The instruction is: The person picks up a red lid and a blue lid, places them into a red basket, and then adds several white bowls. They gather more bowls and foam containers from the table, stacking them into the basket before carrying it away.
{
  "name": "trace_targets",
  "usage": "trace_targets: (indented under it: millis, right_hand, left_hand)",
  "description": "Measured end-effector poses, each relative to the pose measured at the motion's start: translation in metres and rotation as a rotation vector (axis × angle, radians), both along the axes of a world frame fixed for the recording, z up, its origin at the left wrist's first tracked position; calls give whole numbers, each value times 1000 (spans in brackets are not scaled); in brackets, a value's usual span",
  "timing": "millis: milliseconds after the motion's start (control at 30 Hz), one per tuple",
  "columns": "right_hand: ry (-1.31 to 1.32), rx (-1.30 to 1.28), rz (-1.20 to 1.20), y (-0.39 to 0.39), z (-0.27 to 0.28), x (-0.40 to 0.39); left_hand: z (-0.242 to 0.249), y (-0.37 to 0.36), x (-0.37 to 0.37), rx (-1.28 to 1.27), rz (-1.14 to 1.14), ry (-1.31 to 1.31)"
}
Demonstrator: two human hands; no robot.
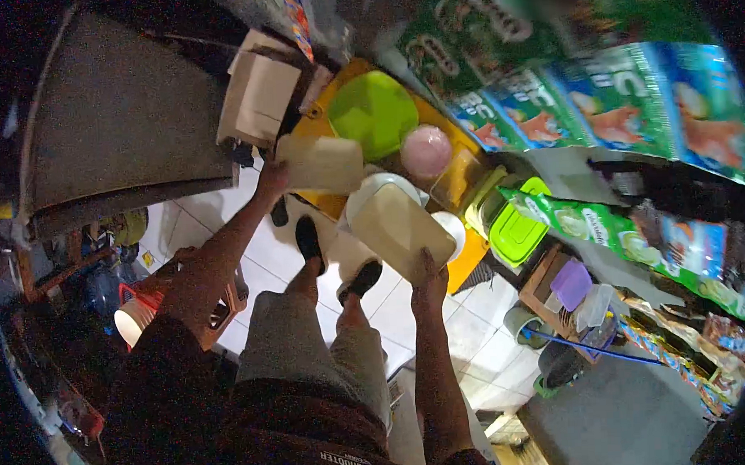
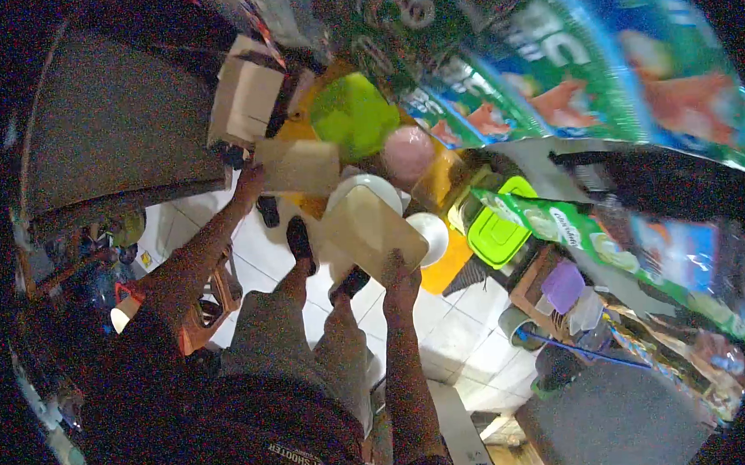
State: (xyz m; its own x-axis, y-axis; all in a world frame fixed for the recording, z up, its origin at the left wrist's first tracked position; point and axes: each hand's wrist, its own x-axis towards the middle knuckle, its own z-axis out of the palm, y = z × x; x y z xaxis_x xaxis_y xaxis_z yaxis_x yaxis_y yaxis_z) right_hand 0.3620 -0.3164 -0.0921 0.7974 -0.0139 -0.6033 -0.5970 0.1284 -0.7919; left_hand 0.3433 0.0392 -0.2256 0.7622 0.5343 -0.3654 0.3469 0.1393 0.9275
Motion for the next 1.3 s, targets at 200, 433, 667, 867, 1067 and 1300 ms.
trace_targets:
  millis: [200, 433, 667, 867, 1067, 1300]
  right_hand:
    - [-51, 158, 92, 3, 44, 4]
    - [-187, 154, 375, -12, 124, 2]
    - [-122, 182, 507, -75, 184, -7]
    - [-108, 252, 386, -88, 225, -9]
    - [-123, 446, 365, -24, 259, -39]
    - [-119, 558, 472, 79, 262, -87]
  left_hand:
    - [110, -14, -94, -110, 76, -303]
    - [97, -21, -214, 169, 226, 17]
    - [204, -79, -280, -221, 485, -82]
    - [283, -98, -282, -128, 466, -215]
    - [330, -84, -299, -148, 608, -308]
    - [360, -53, -384, 28, 767, -375]
